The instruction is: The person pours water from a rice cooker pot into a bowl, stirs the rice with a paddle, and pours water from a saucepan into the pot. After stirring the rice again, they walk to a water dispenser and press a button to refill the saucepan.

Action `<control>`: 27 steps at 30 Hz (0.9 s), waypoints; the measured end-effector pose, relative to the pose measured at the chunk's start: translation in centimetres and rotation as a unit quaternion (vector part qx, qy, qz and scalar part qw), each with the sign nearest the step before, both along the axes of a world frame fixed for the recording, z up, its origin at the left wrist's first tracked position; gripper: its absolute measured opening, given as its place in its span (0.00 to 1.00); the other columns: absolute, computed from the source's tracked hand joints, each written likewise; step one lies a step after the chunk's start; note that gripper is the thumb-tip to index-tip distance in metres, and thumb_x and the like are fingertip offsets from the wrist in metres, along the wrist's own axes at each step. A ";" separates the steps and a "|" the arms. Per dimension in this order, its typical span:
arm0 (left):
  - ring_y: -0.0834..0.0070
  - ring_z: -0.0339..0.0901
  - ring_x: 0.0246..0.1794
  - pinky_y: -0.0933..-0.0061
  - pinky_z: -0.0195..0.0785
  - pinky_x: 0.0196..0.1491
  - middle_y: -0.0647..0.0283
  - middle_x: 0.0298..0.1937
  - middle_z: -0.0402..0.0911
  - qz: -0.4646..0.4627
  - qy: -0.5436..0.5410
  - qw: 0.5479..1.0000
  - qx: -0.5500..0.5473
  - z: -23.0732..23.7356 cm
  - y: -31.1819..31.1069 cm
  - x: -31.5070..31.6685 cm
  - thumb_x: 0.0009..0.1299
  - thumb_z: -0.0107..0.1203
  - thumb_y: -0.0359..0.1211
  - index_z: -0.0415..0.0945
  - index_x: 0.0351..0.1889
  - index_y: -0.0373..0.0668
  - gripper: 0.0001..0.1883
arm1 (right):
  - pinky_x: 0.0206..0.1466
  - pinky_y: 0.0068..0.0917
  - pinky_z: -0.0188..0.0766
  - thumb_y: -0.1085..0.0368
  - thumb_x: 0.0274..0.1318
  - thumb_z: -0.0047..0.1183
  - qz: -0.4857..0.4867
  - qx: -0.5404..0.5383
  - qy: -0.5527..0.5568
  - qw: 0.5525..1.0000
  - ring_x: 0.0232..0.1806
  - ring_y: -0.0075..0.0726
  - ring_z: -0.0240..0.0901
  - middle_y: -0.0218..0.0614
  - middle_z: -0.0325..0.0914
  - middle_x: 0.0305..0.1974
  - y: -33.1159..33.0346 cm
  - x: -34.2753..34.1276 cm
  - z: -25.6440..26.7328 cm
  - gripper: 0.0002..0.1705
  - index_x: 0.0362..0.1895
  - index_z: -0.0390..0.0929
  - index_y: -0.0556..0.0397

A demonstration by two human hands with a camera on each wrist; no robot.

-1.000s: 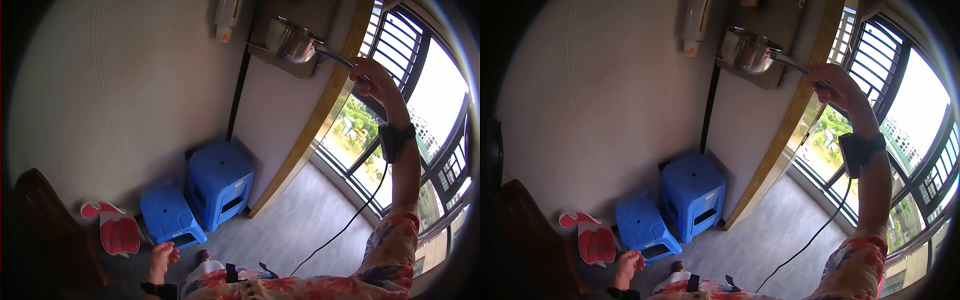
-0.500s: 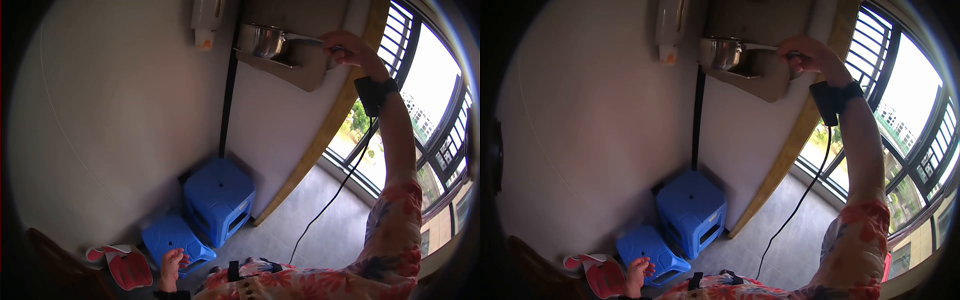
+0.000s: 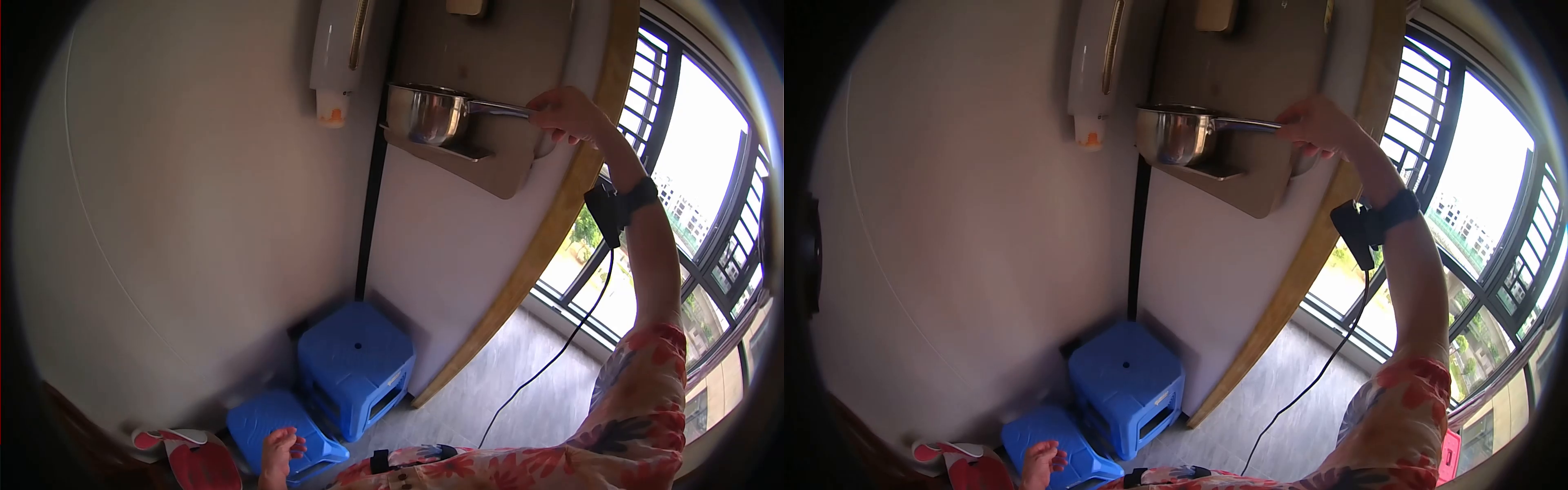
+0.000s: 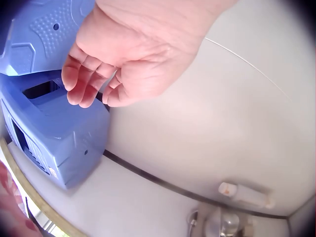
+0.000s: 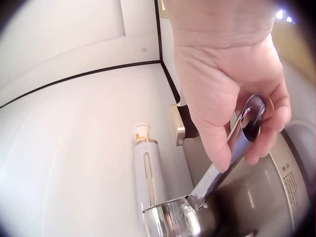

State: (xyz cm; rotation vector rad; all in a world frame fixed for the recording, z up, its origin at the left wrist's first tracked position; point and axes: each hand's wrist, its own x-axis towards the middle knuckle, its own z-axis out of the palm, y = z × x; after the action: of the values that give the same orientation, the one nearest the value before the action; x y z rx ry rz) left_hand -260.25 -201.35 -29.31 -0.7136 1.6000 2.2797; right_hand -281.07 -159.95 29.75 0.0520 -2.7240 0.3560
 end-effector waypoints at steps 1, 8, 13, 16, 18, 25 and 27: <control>0.70 0.77 0.23 0.75 0.68 0.22 0.57 0.29 0.79 -0.007 0.005 1.000 0.002 -0.2 -0.1 -0.4 0.65 0.50 0.28 0.71 0.43 0.37 0.09 | 0.14 0.15 0.58 0.58 0.43 0.57 0.002 0.005 0.012 1.000 0.17 0.17 0.69 0.26 0.74 0.21 0.1 0.1 -0.1 0.20 0.43 0.79 0.49; 0.80 0.71 0.19 0.81 0.63 0.24 0.65 0.23 0.76 -0.046 0.037 0.998 -0.029 5.0 0.1 -0.4 0.67 0.51 0.44 0.73 0.31 0.42 0.14 | 0.14 0.18 0.61 0.56 0.41 0.60 -0.024 0.000 0.031 0.999 0.16 0.20 0.68 0.29 0.75 0.21 1.0 -0.2 -0.4 0.20 0.42 0.81 0.49; 0.80 0.71 0.19 0.81 0.63 0.24 0.65 0.23 0.76 -0.050 0.029 0.998 -0.031 5.0 -0.6 -0.3 0.67 0.51 0.42 0.73 0.31 0.41 0.13 | 0.28 0.25 0.70 0.54 0.40 0.59 -0.024 0.055 0.054 0.997 0.28 0.28 0.75 0.32 0.79 0.28 1.6 -0.7 -0.6 0.20 0.42 0.81 0.43; 0.80 0.71 0.20 0.81 0.63 0.24 0.65 0.24 0.76 -0.046 0.028 0.998 -0.024 3.9 -1.3 -0.2 0.67 0.51 0.41 0.74 0.32 0.41 0.13 | 0.39 0.28 0.71 0.53 0.41 0.57 -0.071 0.128 0.085 0.986 0.38 0.35 0.76 0.32 0.80 0.35 0.5 0.5 -0.4 0.19 0.42 0.81 0.39; 0.80 0.72 0.21 0.81 0.64 0.24 0.66 0.24 0.76 -0.041 0.032 0.999 -0.013 3.4 -1.8 0.0 0.67 0.51 0.41 0.74 0.32 0.41 0.13 | 0.43 0.29 0.70 0.53 0.42 0.56 -0.105 0.164 0.095 0.976 0.42 0.37 0.76 0.32 0.80 0.39 -0.2 1.0 -0.1 0.18 0.42 0.81 0.38; 0.80 0.72 0.22 0.81 0.64 0.25 0.66 0.26 0.76 -0.019 0.027 0.999 -0.016 4.4 -2.6 0.6 0.66 0.52 0.41 0.74 0.33 0.41 0.13 | 0.57 0.59 0.55 0.53 0.50 0.51 -0.123 0.318 0.406 0.848 0.65 0.40 0.53 0.30 0.62 0.61 -1.1 -3.1 2.6 0.22 0.52 0.73 0.33; 0.80 0.72 0.22 0.81 0.64 0.25 0.66 0.26 0.76 -0.014 0.023 1.000 -0.013 4.2 -2.8 0.8 0.66 0.52 0.41 0.74 0.33 0.41 0.13 | 0.59 0.66 0.50 0.52 0.51 0.50 -0.142 0.362 0.432 0.814 0.69 0.43 0.46 0.32 0.55 0.65 -2.3 -4.5 3.4 0.24 0.55 0.70 0.32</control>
State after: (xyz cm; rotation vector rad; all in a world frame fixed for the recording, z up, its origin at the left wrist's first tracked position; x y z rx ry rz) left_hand -259.42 -204.10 -25.13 -0.6450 1.6523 2.2764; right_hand -285.56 -162.25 33.15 0.0065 -1.7584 -0.6607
